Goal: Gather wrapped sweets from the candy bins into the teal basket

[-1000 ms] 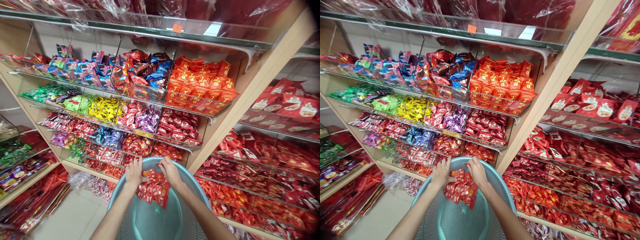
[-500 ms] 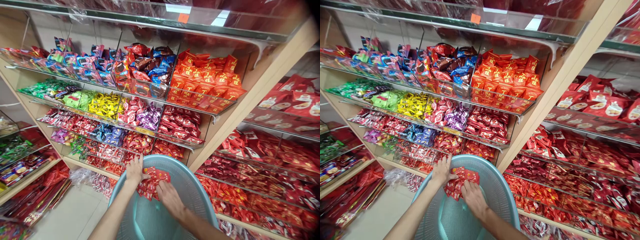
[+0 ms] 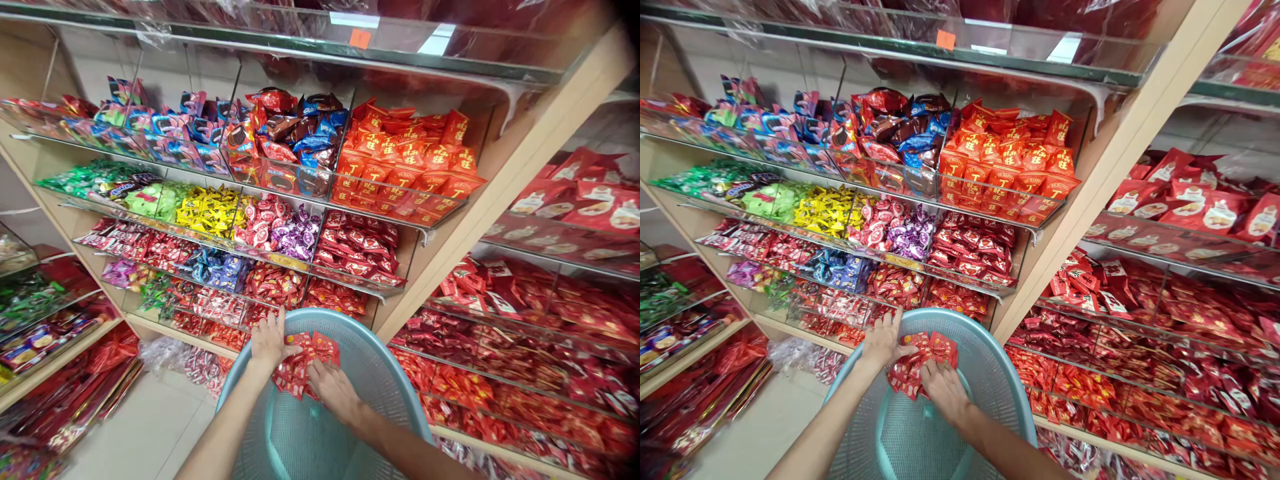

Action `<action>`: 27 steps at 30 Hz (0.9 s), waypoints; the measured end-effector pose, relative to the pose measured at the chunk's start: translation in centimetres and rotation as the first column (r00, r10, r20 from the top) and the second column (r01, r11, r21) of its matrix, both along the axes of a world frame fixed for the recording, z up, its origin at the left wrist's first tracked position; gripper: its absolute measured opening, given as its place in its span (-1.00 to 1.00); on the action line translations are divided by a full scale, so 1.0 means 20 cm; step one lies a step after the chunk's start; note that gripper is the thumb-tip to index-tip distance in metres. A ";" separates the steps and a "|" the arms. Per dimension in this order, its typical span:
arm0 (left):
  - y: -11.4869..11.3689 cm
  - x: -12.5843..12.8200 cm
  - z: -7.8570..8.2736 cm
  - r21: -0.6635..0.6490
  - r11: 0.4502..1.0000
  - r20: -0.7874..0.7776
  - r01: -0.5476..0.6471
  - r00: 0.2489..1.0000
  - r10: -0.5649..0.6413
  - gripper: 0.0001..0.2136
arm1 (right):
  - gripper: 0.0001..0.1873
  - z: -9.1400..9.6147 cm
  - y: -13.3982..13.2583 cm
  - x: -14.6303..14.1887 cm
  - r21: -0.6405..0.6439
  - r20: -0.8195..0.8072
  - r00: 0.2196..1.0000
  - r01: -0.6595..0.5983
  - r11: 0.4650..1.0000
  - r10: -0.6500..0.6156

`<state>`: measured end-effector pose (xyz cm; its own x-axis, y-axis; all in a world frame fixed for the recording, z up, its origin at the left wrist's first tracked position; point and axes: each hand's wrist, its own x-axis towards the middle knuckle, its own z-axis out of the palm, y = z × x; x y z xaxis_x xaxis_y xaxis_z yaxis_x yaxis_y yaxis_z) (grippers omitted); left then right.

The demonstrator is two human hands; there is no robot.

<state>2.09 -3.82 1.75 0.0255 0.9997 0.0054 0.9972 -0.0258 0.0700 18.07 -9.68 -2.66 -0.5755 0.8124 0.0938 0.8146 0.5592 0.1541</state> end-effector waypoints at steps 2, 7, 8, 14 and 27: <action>0.00 0.00 0.01 -0.004 1.000 -0.014 0.004 1.000 -0.004 -0.08 | -0.88 0.03 -0.02 0.00 -0.016 -0.042 0.999 0.014 1.000 -0.014; 0.00 -0.01 0.03 -0.032 0.999 -0.002 0.036 0.999 -0.036 -0.04 | -0.81 0.10 -0.03 0.03 -0.024 -0.147 0.986 0.070 0.997 -0.072; 0.00 -0.02 0.03 -0.025 0.999 0.019 0.033 0.999 -0.032 -0.09 | -0.79 0.11 -0.02 0.04 -0.021 -0.175 0.981 0.082 0.996 -0.084; 0.03 -0.03 0.01 0.019 0.997 0.132 -0.078 0.988 0.075 -0.29 | -0.73 0.19 0.17 0.18 -0.003 -0.395 0.900 0.201 0.980 -0.186; 0.06 -0.02 -0.03 0.080 0.990 0.095 -0.116 0.990 0.108 -0.32 | -0.61 0.23 0.72 0.36 -0.112 -0.511 0.687 0.543 0.832 -0.517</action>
